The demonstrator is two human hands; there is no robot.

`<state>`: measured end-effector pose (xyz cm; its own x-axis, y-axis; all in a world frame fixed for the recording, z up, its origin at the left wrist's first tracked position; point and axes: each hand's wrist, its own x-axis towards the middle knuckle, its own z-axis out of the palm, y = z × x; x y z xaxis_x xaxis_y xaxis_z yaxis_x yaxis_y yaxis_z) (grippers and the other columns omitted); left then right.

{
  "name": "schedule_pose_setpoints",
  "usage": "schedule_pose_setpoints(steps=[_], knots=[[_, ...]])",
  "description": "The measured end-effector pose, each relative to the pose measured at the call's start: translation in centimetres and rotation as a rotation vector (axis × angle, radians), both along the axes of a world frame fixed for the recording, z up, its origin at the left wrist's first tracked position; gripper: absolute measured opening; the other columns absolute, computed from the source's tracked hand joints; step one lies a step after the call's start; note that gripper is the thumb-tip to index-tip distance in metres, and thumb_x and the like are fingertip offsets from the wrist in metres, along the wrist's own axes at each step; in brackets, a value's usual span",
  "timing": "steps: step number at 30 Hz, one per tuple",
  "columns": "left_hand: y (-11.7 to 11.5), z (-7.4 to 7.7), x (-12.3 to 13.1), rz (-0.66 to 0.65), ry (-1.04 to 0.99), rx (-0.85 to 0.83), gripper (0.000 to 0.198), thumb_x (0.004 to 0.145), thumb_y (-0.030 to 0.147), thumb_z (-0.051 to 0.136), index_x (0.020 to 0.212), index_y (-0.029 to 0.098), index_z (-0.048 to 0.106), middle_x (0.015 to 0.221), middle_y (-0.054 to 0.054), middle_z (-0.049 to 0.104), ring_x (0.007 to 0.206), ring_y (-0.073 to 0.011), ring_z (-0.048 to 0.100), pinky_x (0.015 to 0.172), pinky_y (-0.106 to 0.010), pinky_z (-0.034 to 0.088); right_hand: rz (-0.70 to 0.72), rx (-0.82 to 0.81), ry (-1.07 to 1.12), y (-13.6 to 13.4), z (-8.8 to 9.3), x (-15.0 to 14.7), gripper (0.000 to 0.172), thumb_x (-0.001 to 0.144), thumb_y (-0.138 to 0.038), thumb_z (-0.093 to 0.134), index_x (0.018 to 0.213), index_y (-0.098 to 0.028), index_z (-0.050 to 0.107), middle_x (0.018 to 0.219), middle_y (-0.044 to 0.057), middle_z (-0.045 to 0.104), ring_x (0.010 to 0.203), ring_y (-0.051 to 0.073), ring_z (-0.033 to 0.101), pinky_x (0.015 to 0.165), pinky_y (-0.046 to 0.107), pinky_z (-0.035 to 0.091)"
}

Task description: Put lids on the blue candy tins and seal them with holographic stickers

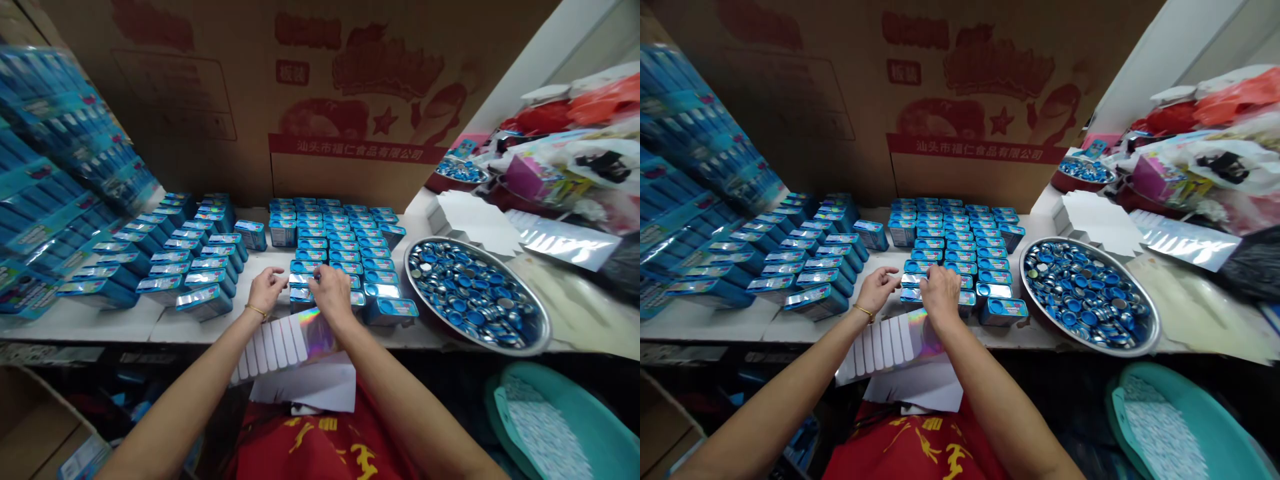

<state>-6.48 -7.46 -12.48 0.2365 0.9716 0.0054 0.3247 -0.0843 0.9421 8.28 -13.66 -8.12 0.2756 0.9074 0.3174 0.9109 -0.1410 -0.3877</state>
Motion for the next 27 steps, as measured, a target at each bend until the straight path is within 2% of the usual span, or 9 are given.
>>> schedule_pose_setpoints(steps=[5,6,8,10,11,14,17,21,27], knots=[[-1.8,1.4,-2.0,0.045,0.254,0.152,0.028,0.071,0.04,0.05,0.083,0.016,0.057,0.07,-0.002,0.061,0.064,-0.0144,0.056,0.061,-0.026,0.04,0.184,0.078,-0.158,-1.9,2.2,0.8,0.02,0.081,-0.02,0.044,0.088,-0.022,0.062,0.079,0.006,0.056,0.076,0.019,0.044,0.066,0.032,0.025],[-2.7,2.1,-2.6,-0.027,0.305,0.181,0.029,0.075,0.042,0.045,0.081,0.017,0.058,0.07,-0.002,0.061,0.065,-0.0145,0.055,0.062,-0.026,0.04,0.239,0.079,-0.178,-2.7,2.6,0.9,0.021,0.083,-0.021,0.042,0.088,-0.023,0.062,0.079,0.006,0.055,0.076,0.019,0.044,0.067,0.032,0.026],[-5.2,3.2,-3.8,-0.329,0.4,0.194,0.032,0.078,0.044,0.04,0.082,0.019,0.059,0.073,-0.002,0.061,0.068,-0.0146,0.055,0.064,-0.026,0.039,0.38,0.056,-0.194,-4.7,3.0,1.3,0.022,0.084,-0.026,0.04,0.09,-0.022,0.061,0.08,0.006,0.055,0.076,0.018,0.044,0.068,0.032,0.027],[-7.7,3.3,-4.7,-0.613,0.487,0.239,0.035,0.071,0.048,0.051,0.092,0.021,0.059,0.086,-0.003,0.061,0.08,-0.0177,0.054,0.072,-0.028,0.037,0.522,0.019,-0.177,-6.7,2.6,1.6,0.023,0.085,-0.03,0.041,0.092,-0.022,0.061,0.082,0.005,0.056,0.078,0.017,0.046,0.069,0.031,0.029],[-8.8,3.0,-4.9,-0.659,0.543,0.267,0.04,0.068,0.049,0.055,0.098,0.022,0.057,0.093,-0.004,0.06,0.086,-0.0196,0.052,0.074,-0.03,0.036,0.583,-0.002,-0.163,-7.7,2.2,1.7,0.022,0.084,-0.032,0.042,0.093,-0.021,0.06,0.083,0.005,0.057,0.079,0.017,0.046,0.069,0.031,0.03],[-10.9,1.1,-4.9,-0.623,0.709,0.351,0.035,0.073,0.041,0.053,0.104,0.024,0.054,0.1,-0.006,0.057,0.093,-0.0218,0.048,0.075,-0.034,0.033,0.674,-0.061,-0.151,-9.9,0.2,1.6,0.023,0.081,-0.034,0.049,0.097,-0.021,0.058,0.088,0.006,0.058,0.08,0.016,0.048,0.068,0.029,0.033],[-11.2,-0.1,-4.3,-0.589,0.784,0.395,0.018,0.08,0.029,0.044,0.086,0.022,0.059,0.084,-0.005,0.059,0.084,-0.0199,0.05,0.072,-0.033,0.031,0.682,-0.086,-0.21,-11.0,-2.0,1.1,0.023,0.08,-0.033,0.051,0.098,-0.021,0.058,0.086,0.005,0.059,0.077,0.016,0.049,0.065,0.029,0.035],[-10.2,0.8,-3.9,-0.556,0.709,0.364,0.023,0.081,0.032,0.041,0.073,0.02,0.058,0.071,-0.003,0.059,0.074,-0.017,0.051,0.068,-0.031,0.031,0.661,0.031,-0.282,-11.1,-3.7,0.9,0.025,0.084,-0.023,0.043,0.105,-0.019,0.056,0.084,0.008,0.06,0.076,0.017,0.052,0.064,0.031,0.038],[-8.9,2.4,-3.9,-0.615,0.498,0.162,0.034,0.081,0.04,0.038,0.061,0.017,0.055,0.059,0.001,0.052,0.059,-0.0112,0.045,0.058,-0.023,0.033,0.694,0.232,-0.238,-10.6,-4.4,2.6,0.032,0.085,-0.015,0.036,0.112,-0.018,0.054,0.109,0.01,0.057,0.103,0.019,0.048,0.083,0.036,0.043]])
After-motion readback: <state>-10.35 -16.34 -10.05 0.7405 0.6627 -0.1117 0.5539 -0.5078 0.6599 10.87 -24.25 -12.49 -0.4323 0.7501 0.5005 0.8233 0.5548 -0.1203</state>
